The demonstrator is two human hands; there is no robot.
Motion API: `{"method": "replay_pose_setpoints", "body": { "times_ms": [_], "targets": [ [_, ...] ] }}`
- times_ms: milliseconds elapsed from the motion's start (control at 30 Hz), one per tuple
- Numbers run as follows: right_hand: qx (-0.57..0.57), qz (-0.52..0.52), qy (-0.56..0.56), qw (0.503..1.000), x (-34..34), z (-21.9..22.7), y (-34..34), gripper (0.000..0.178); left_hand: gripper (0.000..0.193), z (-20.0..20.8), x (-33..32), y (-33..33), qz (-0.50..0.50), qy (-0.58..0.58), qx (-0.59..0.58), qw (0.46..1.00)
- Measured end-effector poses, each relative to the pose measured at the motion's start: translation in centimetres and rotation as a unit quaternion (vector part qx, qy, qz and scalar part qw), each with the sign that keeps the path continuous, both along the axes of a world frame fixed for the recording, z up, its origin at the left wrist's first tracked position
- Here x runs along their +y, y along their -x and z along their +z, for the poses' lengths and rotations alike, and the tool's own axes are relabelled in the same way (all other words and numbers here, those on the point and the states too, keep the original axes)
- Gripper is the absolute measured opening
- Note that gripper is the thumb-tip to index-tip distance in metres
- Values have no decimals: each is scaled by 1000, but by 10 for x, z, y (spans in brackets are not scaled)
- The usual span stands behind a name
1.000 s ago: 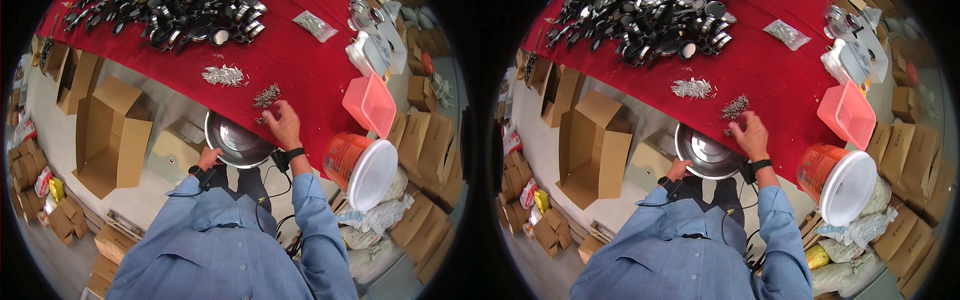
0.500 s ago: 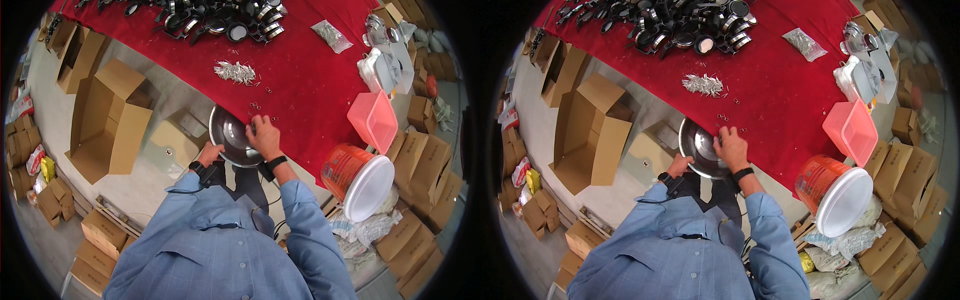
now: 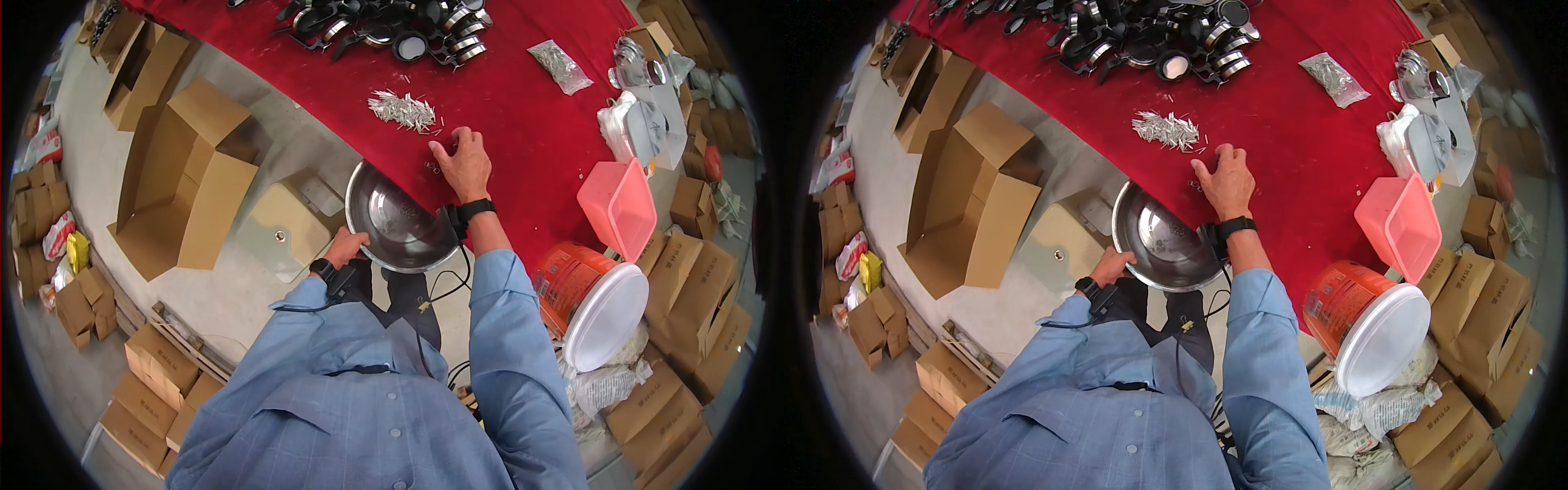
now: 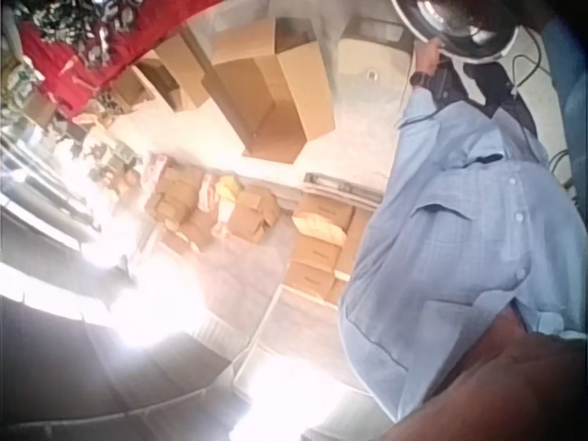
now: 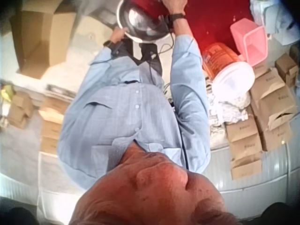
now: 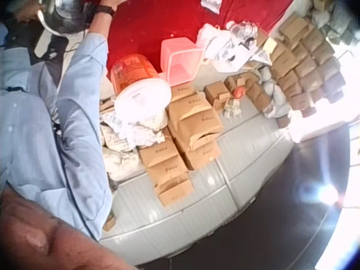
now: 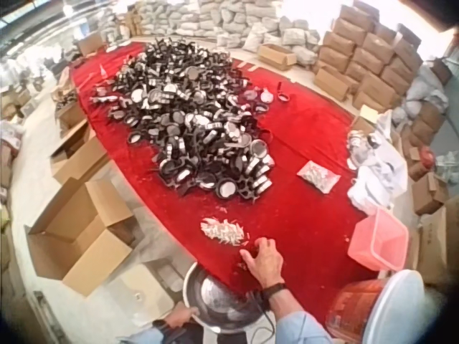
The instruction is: The person assembles metal lids by hand by fitting a metal disc into a circular frame and securing it with a metal pin. They place the finished lids into a pink bin, then transfer the remaining discs into a white bucket and the pins into a metal bowl before continuing the assembly.
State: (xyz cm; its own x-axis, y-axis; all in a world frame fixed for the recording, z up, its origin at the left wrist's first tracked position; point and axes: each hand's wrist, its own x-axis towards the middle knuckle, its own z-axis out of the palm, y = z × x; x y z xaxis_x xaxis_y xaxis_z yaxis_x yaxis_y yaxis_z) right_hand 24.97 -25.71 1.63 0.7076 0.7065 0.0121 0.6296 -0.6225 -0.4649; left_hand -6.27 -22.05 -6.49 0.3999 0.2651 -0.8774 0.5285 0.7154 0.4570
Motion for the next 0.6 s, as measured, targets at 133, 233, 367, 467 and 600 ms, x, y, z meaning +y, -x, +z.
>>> {"method": "replay_pose_setpoints", "body": {
  "times_ms": [133,233,367,467,600],
  "targets": [
    [-6,68,12,998,-11,-15,37,23,35,0,-2,7,1,-10,-8,1000],
    [45,95,26,994,-38,-13,82,17,36,-11,-4,18,10,-13,-2,1000],
    [109,156,6,982,-68,0,95,15,37,-5,-5,21,19,-9,-3,1000],
    [22,23,-93,995,-75,-1,51,15,37,-3,-6,19,16,-13,-6,1000],
    [-22,-15,11,1000,-81,-12,30,17,38,-3,-8,21,17,-18,-5,1000]
  ]
}}
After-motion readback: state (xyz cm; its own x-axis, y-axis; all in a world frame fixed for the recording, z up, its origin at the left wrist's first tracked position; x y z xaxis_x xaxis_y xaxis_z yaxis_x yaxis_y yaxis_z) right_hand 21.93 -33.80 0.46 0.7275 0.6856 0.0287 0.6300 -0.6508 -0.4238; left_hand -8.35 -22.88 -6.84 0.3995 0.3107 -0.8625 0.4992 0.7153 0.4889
